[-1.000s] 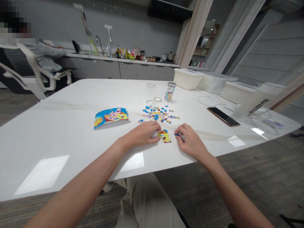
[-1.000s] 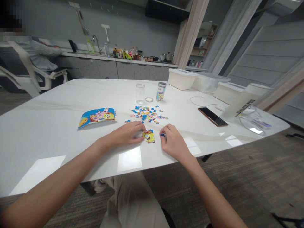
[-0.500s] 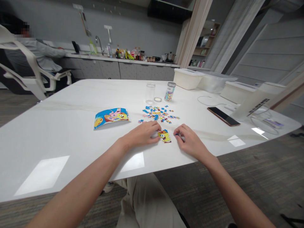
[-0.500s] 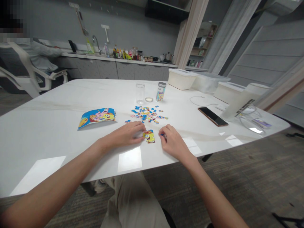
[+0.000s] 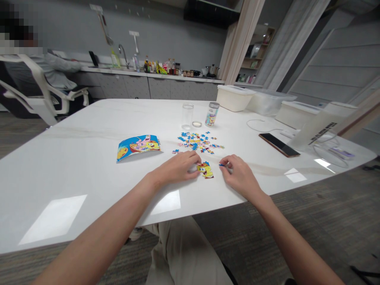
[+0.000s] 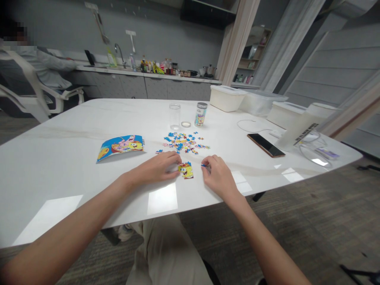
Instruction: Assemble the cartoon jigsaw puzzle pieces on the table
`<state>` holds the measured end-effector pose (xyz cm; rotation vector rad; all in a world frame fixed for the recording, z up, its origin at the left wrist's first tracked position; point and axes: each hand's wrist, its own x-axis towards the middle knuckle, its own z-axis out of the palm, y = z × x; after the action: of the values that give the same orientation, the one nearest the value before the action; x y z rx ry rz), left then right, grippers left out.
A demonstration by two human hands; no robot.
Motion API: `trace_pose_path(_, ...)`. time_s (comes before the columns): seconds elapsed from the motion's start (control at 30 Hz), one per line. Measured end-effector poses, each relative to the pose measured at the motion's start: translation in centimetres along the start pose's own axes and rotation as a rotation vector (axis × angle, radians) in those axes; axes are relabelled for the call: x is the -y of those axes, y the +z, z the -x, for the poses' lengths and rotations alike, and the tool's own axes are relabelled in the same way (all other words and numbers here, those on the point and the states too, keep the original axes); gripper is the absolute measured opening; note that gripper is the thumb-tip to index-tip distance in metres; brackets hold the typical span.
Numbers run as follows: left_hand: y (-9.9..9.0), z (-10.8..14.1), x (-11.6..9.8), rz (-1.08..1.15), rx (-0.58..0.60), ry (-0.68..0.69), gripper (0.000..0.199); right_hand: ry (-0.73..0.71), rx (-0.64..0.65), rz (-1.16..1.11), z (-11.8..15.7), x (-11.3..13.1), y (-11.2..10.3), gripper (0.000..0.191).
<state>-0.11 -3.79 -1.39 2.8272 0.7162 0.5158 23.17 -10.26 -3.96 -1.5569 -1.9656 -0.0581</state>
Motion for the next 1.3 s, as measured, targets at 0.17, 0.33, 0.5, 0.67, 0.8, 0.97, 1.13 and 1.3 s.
trace_pose_path(0.17,0.0,0.0,0.0,-0.002,0.002,-0.004,0.016,0.021,0.029,-0.046,-0.1,0.2,-0.1,0.008)
trace_pose_path(0.33,-0.1,0.1,0.0,0.007,-0.003,0.004,0.017,0.019,0.01,-0.061,-0.1,0.4,-0.1,0.009)
trace_pose_path(0.5,-0.3,0.1,-0.2,0.042,0.005,0.062,0.025,0.067,-0.028,-0.001,-0.1,0.1,0.0,0.004)
trace_pose_path(0.67,-0.3,0.1,-0.1,0.034,0.011,0.058,0.025,0.096,0.027,-0.102,-0.2,0.1,-0.2,0.006)
trace_pose_path(0.8,-0.2,0.1,0.3,0.026,-0.012,0.037,0.021,0.172,0.059,-0.27,-0.4,0.1,-0.3,0.009)
trace_pose_path(0.97,-0.4,0.0,0.9,0.0,-0.038,0.023,0.024,0.269,-0.026,-0.414,-0.7,-0.6,-0.4,0.019)
trace_pose_path(1.13,-0.3,0.2,1.5,-0.052,-0.045,0.022,0.022,0.25,0.008,-0.465,-0.7,-1.1,-0.2,0.026)
trace_pose_path(1.3,-0.1,0.5,1.5,-0.033,-0.047,0.005,0.023,0.15,0.037,-0.321,-0.6,-0.3,0.0,0.018)
